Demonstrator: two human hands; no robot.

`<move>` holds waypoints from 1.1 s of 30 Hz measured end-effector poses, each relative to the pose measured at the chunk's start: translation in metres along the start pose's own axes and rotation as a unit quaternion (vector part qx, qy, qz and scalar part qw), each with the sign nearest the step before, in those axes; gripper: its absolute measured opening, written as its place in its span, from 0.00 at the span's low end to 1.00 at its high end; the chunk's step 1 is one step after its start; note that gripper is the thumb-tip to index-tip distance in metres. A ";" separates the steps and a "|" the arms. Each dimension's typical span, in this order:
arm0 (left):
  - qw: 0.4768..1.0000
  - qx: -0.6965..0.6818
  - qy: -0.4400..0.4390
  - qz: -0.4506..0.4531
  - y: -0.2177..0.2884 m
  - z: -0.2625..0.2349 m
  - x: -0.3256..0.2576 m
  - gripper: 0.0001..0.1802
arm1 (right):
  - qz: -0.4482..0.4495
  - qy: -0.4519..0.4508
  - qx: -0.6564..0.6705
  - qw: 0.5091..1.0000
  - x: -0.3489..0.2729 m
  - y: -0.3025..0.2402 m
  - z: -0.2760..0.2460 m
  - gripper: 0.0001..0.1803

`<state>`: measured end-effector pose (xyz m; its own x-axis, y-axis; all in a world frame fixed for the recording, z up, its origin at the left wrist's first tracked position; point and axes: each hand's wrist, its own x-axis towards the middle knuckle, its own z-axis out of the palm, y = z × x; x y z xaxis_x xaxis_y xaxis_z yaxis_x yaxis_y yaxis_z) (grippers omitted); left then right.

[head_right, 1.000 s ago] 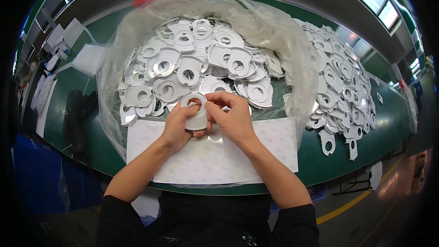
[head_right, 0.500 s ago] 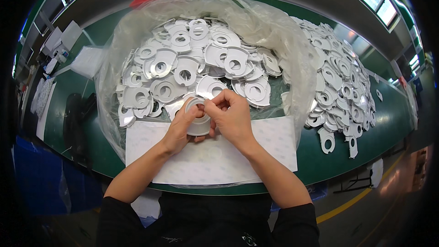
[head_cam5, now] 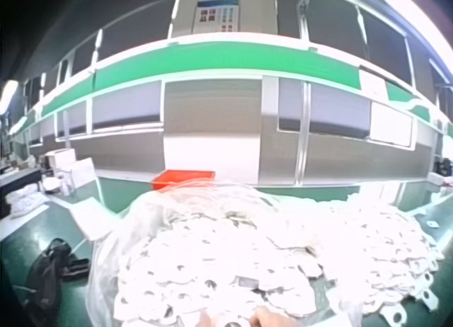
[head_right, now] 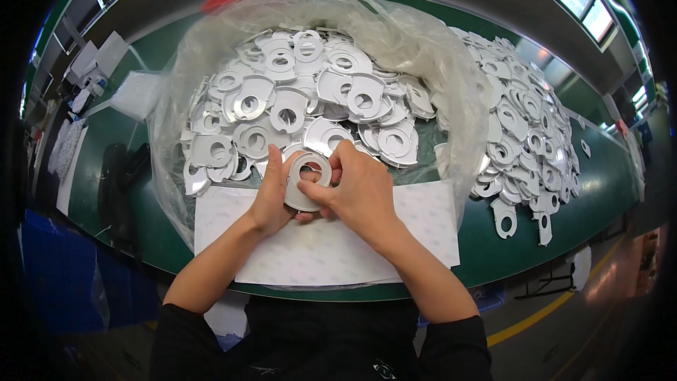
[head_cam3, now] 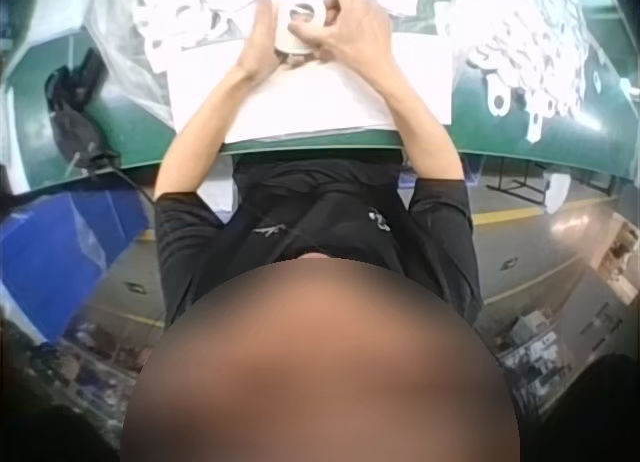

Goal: Peel adhesive rings from a backing sheet and apply them to circular light fixture components.

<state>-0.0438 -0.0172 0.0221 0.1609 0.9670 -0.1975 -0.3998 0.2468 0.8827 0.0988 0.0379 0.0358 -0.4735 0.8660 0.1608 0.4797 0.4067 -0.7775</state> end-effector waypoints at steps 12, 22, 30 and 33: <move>0.996 -0.047 -0.065 -0.044 0.004 -0.015 0.001 0.44 | 0.002 0.003 0.054 0.999 0.001 -0.003 -0.003 0.09; 0.841 0.406 0.154 0.324 0.041 -0.044 -0.001 0.16 | 0.032 0.196 0.469 0.861 0.024 0.042 -0.090 0.08; 0.523 0.706 0.309 0.364 0.044 -0.078 0.005 0.13 | 0.000 0.356 0.412 0.839 0.025 0.015 -0.098 0.14; 0.521 0.708 0.308 0.365 0.044 -0.085 0.005 0.11 | -0.086 0.159 0.223 0.958 0.016 -0.005 -0.057 0.11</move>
<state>-0.1379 0.0037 0.0238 -0.0616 0.7159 0.6955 0.9840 -0.0731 0.1623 0.1307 0.0664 0.0768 -0.2335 0.8713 0.4317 0.0185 0.4478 -0.8939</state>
